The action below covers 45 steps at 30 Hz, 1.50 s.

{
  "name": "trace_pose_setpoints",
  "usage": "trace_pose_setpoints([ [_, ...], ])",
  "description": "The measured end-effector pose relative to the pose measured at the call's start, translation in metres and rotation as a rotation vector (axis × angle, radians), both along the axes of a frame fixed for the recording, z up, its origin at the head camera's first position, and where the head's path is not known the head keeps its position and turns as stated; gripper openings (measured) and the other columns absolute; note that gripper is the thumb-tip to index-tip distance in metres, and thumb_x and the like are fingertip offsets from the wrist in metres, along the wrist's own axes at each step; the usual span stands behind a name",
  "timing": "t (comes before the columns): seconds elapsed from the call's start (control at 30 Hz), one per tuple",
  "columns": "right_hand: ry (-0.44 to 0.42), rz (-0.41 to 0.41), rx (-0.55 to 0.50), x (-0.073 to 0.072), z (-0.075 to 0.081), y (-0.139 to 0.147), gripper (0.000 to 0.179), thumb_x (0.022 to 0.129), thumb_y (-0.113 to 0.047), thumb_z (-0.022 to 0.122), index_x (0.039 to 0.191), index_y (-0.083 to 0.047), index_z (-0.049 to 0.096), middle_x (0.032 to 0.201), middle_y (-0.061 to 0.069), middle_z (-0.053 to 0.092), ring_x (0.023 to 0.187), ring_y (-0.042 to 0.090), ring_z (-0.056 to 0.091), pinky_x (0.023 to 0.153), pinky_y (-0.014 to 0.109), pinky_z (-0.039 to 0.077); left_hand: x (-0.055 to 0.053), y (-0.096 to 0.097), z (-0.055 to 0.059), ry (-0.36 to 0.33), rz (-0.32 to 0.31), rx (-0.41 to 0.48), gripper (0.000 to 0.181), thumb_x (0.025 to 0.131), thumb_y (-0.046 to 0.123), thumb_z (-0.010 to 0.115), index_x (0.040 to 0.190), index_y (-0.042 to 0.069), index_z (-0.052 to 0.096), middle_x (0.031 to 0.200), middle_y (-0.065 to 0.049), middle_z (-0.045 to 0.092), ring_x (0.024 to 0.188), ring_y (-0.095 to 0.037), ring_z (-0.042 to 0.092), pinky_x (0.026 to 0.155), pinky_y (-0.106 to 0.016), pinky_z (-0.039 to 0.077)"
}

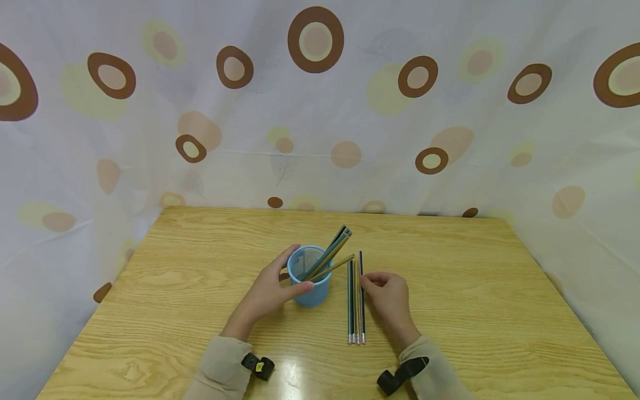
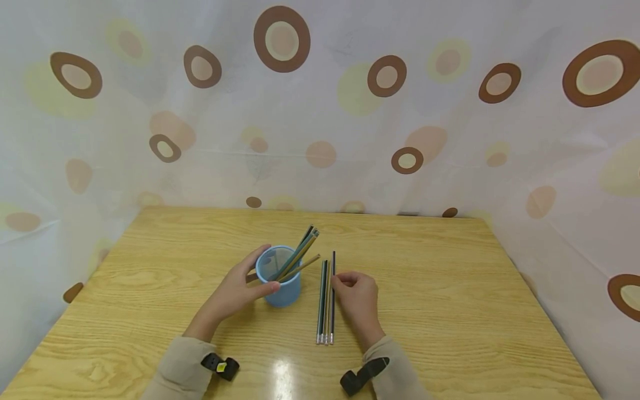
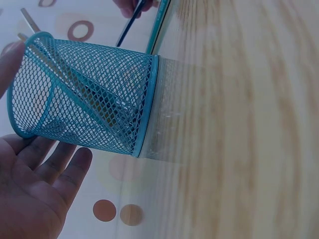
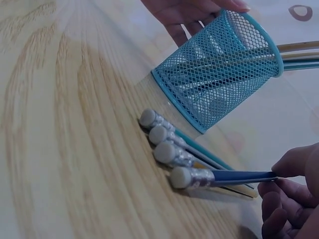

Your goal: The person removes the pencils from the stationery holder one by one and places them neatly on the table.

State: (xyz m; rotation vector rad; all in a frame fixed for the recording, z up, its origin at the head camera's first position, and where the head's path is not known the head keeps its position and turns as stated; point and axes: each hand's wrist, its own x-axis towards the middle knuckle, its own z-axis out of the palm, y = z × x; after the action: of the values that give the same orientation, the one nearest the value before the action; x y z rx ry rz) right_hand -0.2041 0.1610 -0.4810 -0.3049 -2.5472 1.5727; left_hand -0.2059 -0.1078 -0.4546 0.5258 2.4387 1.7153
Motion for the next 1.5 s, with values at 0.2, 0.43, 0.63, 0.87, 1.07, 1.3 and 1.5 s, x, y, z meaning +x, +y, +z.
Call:
trace_pose_setpoints([
  [0.2, 0.007, 0.002, 0.060, 0.0001, 0.0000, 0.0000, 0.017, 0.086, -0.017, 0.076, 0.090, 0.000, 0.076, 0.079, 0.005, 0.070, 0.070, 0.012, 0.060, 0.060, 0.022, 0.048, -0.0007, 0.0003, -0.0004, 0.004, -0.001, 0.009, 0.088, 0.086, 0.025, 0.080, 0.156, 0.021, 0.029, 0.153, -0.008, 0.039, 0.136, -0.032, 0.042, 0.106, -0.054, 0.040],
  [0.43, -0.012, 0.013, 0.101, -0.0002, -0.0013, -0.0004, 0.017, 0.086, -0.017, 0.076, 0.089, -0.001, 0.076, 0.077, 0.004, 0.070, 0.068, 0.012, 0.061, 0.060, 0.023, 0.048, -0.0006, 0.0007, -0.0001, 0.004, -0.003, 0.001, 0.086, 0.086, 0.030, 0.080, 0.156, 0.024, 0.030, 0.151, -0.005, 0.041, 0.136, -0.029, 0.042, 0.106, -0.051, 0.041],
  [0.63, 0.006, 0.022, 0.131, 0.0001, -0.0005, 0.0000, 0.018, 0.085, -0.019, 0.077, 0.088, -0.001, 0.077, 0.077, 0.003, 0.071, 0.068, 0.011, 0.062, 0.061, 0.024, 0.049, -0.0011, 0.0007, -0.0007, 0.005, -0.001, 0.001, 0.085, 0.086, 0.031, 0.079, 0.156, 0.024, 0.031, 0.151, -0.005, 0.041, 0.136, -0.029, 0.042, 0.106, -0.051, 0.041],
  [0.87, 0.026, 0.043, 0.158, 0.0007, 0.0008, 0.0000, 0.016, 0.084, -0.017, 0.077, 0.084, -0.001, 0.077, 0.073, 0.003, 0.070, 0.065, 0.012, 0.063, 0.058, 0.025, 0.049, -0.0015, 0.0003, -0.0021, 0.009, -0.003, -0.007, 0.086, 0.086, 0.032, 0.079, 0.156, 0.024, 0.030, 0.152, -0.005, 0.040, 0.136, -0.030, 0.042, 0.106, -0.051, 0.041],
  [1.07, 0.018, 0.049, 0.200, -0.0012, -0.0031, -0.0004, 0.016, 0.084, -0.018, 0.078, 0.083, -0.002, 0.077, 0.071, 0.001, 0.070, 0.063, 0.010, 0.061, 0.058, 0.026, 0.049, -0.0007, 0.0002, -0.0009, 0.014, -0.002, -0.008, 0.086, 0.086, 0.033, 0.079, 0.156, 0.023, 0.030, 0.152, -0.005, 0.041, 0.136, -0.029, 0.042, 0.106, -0.051, 0.041],
  [1.3, 0.030, 0.058, 0.209, -0.0024, -0.0049, -0.0004, 0.017, 0.084, -0.018, 0.078, 0.083, -0.002, 0.077, 0.072, 0.002, 0.070, 0.063, 0.010, 0.062, 0.057, 0.026, 0.050, -0.0011, 0.0008, -0.0011, 0.007, 0.004, -0.014, 0.086, 0.086, 0.033, 0.079, 0.156, 0.025, 0.030, 0.152, -0.004, 0.041, 0.136, -0.028, 0.042, 0.107, -0.050, 0.041],
  [1.5, 0.031, 0.061, 0.208, -0.0026, -0.0046, -0.0007, 0.017, 0.084, -0.018, 0.078, 0.083, -0.002, 0.077, 0.071, 0.002, 0.070, 0.063, 0.010, 0.062, 0.057, 0.026, 0.050, 0.0006, 0.0013, 0.0018, 0.002, 0.001, -0.002, 0.085, 0.086, 0.030, 0.079, 0.155, 0.025, 0.031, 0.152, -0.004, 0.041, 0.136, -0.028, 0.042, 0.106, -0.051, 0.041],
])
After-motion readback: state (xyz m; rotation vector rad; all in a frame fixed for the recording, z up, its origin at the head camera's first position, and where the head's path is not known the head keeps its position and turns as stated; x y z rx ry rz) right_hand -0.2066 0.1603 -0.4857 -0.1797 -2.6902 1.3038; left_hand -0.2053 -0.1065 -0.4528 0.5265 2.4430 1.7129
